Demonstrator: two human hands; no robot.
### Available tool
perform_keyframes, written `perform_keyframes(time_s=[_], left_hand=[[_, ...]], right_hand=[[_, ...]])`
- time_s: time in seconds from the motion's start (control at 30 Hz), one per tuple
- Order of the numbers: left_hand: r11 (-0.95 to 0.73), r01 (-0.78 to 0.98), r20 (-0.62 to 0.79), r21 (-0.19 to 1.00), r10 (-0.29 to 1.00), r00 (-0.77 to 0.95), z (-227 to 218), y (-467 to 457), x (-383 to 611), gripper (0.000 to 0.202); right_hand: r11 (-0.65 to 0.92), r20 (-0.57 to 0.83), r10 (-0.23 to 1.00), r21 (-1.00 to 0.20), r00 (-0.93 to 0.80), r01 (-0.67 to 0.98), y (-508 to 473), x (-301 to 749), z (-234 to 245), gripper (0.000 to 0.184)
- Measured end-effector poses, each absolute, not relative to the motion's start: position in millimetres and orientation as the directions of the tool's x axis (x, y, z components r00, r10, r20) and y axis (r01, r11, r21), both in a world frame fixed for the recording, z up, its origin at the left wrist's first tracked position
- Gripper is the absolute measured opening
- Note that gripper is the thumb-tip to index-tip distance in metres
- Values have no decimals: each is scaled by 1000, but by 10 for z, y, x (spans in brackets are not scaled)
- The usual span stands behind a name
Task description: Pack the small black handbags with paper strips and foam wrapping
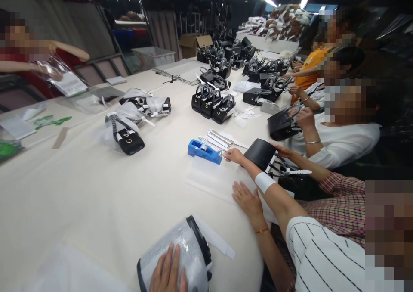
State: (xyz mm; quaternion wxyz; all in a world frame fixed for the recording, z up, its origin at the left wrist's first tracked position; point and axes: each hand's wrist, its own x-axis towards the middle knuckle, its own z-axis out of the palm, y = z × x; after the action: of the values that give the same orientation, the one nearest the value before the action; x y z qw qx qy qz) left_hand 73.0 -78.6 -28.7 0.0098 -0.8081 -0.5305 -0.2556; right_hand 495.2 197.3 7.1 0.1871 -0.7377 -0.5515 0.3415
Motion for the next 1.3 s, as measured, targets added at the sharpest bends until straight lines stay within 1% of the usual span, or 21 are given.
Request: perform_keyframes(time_s=[0.1,0.23,0.3,0.33,0.37,0.4,0.43,0.5,0.57,0.67,0.73,0.87,1.0,1.17,1.3], left_hand=[[-431,863,400,264,863,309,-248,-797,732,62],[-408,871,348,274,886,306,-145,-811,744,61],[-390,883,316,262,899,303,-52,-825,764,60],[-378,889,296,257,907,300,6,-835,780,60],[-364,896,273,255,916,295,68,-845,798,60],[-342,903,243,260,928,282,129,-853,817,59],[-336,903,228,269,933,280,183,-858,835,58],[-321,901,182,292,943,277,257,-859,862,56],[-299,897,156,326,953,261,285,-853,874,55],[-261,893,133,367,965,227,299,-848,874,51],[-253,885,131,391,967,218,315,-845,867,49],[-291,853,171,433,956,239,345,-838,827,45],[-312,822,217,476,948,234,294,-841,756,42],[-266,776,213,572,962,173,147,-795,620,44],[-233,687,224,688,969,105,83,-695,498,34]], right_hand=[[-359,-284,932,-624,226,695,1933,4915,-1,19],[-438,-226,898,-544,378,716,1846,4901,0,13],[-460,-207,885,-521,416,719,1782,4858,46,17],[-458,-202,886,-529,417,715,1746,4807,84,21],[-444,-194,891,-566,412,695,1704,4728,133,25],[-417,-180,899,-633,400,652,1654,4618,193,29],[-376,-166,909,-719,381,585,1591,4477,264,32],[-269,-142,934,-883,328,384,1410,4117,433,37],[-209,-153,960,-948,233,239,1130,3698,618,39],[-229,-217,971,-962,98,149,580,3070,813,36],[-270,-266,963,-955,53,124,228,2702,827,37],[-334,-329,942,-939,63,86,-232,2180,673,34],[-356,-352,934,-932,60,66,-392,1923,525,30],[-359,-347,929,-929,129,87,-357,1801,369,31],[-323,-302,943,-932,140,164,-297,1745,273,34]])
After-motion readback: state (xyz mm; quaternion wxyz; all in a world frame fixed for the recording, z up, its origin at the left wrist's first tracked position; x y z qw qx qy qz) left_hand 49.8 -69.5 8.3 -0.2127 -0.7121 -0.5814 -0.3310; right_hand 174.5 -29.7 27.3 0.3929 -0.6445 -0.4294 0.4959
